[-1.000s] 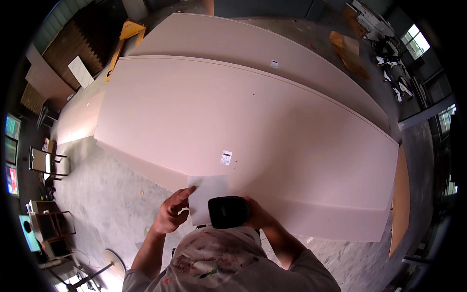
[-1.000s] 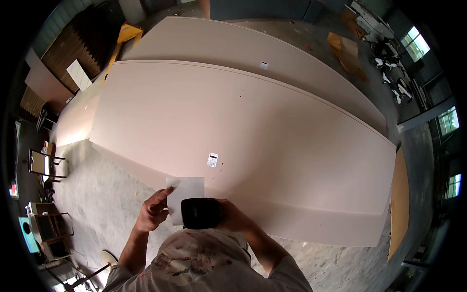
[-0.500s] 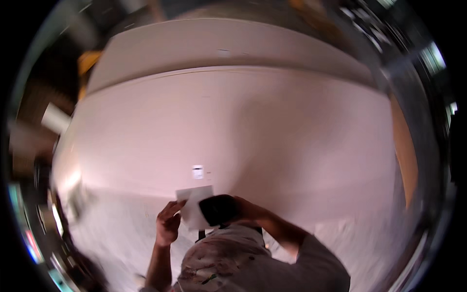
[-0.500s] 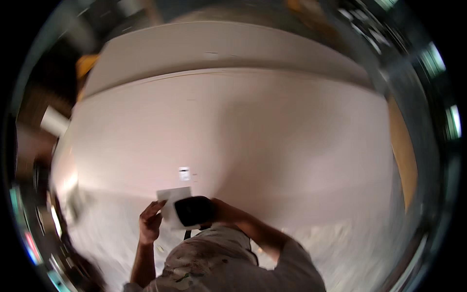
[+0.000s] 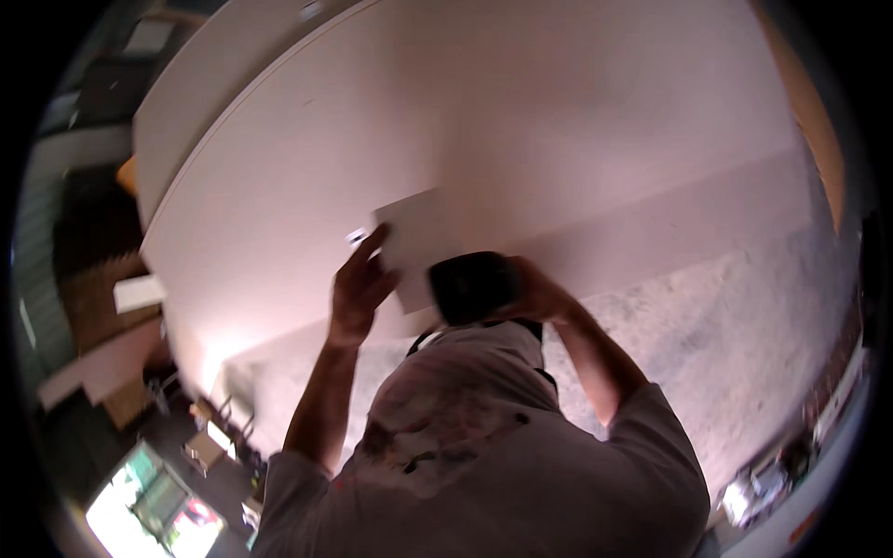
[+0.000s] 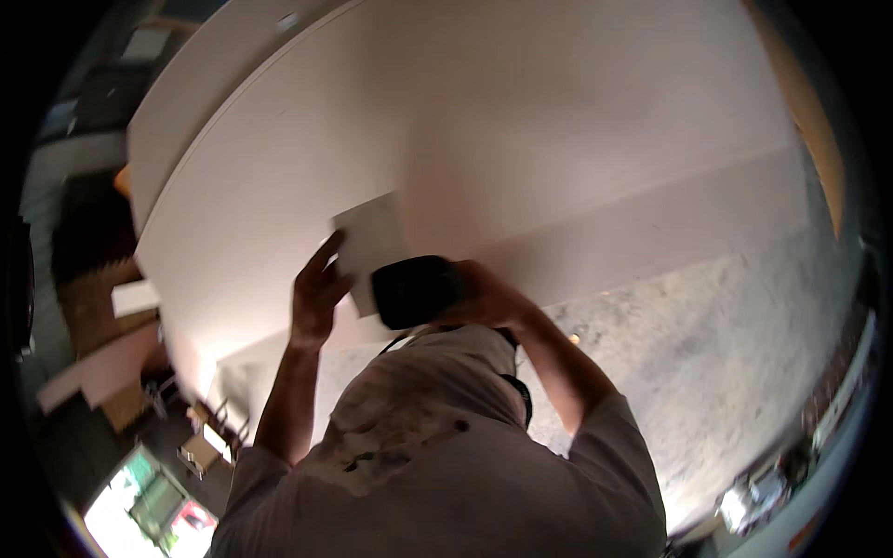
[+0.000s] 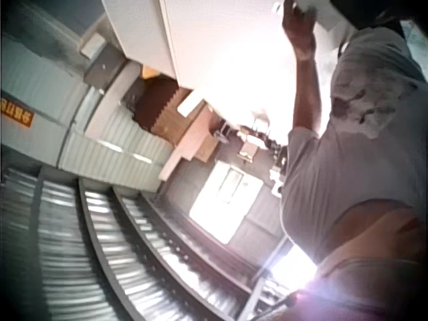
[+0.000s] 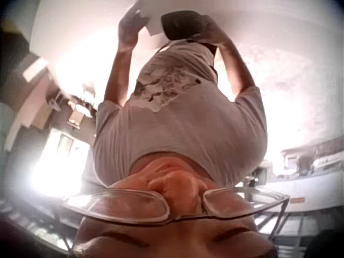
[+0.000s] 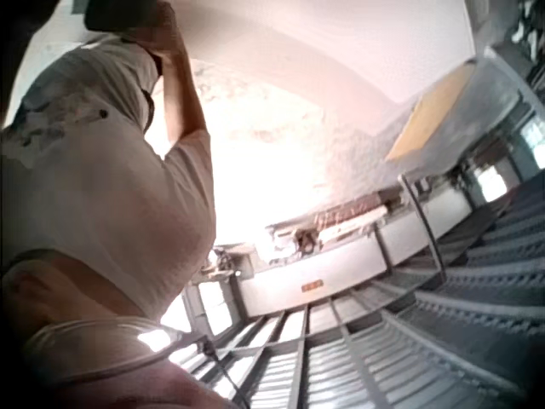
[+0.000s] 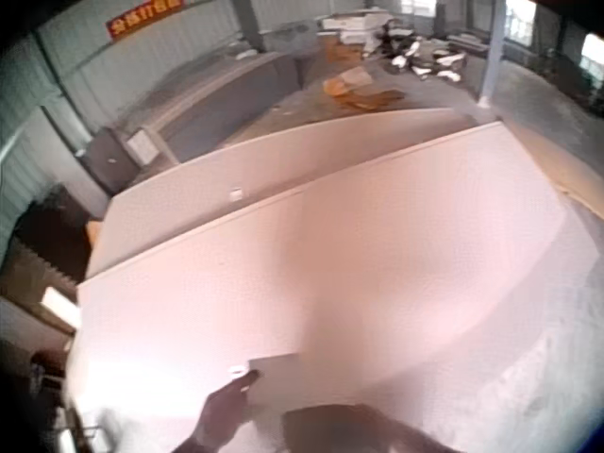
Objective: The person scans barcode labels on large white boards, arranges the boards in a stack on a rolling cart, and then assists other workers in wrapping the stack with cardboard and securing it with tape.
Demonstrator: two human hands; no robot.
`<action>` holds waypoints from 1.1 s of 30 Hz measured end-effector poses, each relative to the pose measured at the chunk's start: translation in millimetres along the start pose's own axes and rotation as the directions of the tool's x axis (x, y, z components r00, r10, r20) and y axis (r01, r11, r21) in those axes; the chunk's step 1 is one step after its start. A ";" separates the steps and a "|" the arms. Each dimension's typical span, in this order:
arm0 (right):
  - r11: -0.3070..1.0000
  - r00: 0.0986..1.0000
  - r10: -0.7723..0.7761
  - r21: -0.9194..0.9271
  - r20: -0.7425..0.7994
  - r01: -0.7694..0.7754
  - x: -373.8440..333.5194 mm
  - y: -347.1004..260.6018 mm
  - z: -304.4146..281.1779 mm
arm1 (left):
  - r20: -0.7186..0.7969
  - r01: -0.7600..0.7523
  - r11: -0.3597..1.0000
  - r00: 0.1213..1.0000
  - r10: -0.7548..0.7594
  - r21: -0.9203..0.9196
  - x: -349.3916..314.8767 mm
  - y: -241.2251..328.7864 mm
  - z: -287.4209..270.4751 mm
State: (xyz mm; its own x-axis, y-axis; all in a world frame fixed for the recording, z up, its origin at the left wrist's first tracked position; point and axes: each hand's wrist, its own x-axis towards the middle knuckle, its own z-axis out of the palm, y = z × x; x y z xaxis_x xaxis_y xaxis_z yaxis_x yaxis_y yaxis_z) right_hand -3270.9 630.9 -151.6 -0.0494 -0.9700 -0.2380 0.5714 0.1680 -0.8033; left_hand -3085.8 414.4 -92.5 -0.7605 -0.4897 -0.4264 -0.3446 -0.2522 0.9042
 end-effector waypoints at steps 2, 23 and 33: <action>0.985 0.989 -0.136 -0.115 -0.050 0.130 -5.7 -18.3 12.6 | 0.035 0.033 0.999 0.999 -0.033 0.003 -10.1 13.0 -1.8; 0.792 0.981 -0.030 -0.594 0.194 0.142 -4.0 -35.7 190.2 | -0.406 -0.117 0.962 0.914 0.007 -0.247 -201.5 -27.1 -42.9; 0.720 0.943 0.133 -0.683 0.305 0.120 -6.3 -0.8 219.8 | -0.418 -0.340 0.817 0.898 0.137 -0.465 -259.5 -61.7 -76.7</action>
State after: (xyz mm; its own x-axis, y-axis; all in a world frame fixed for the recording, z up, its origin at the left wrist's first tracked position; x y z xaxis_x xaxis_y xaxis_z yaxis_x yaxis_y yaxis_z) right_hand -3090.9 598.2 -29.4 0.2797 -0.9459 -0.1646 -0.1543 0.1249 -0.9801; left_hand -2825.0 493.0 -39.3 -0.5005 -0.8228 -0.2691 0.2333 -0.4276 0.8733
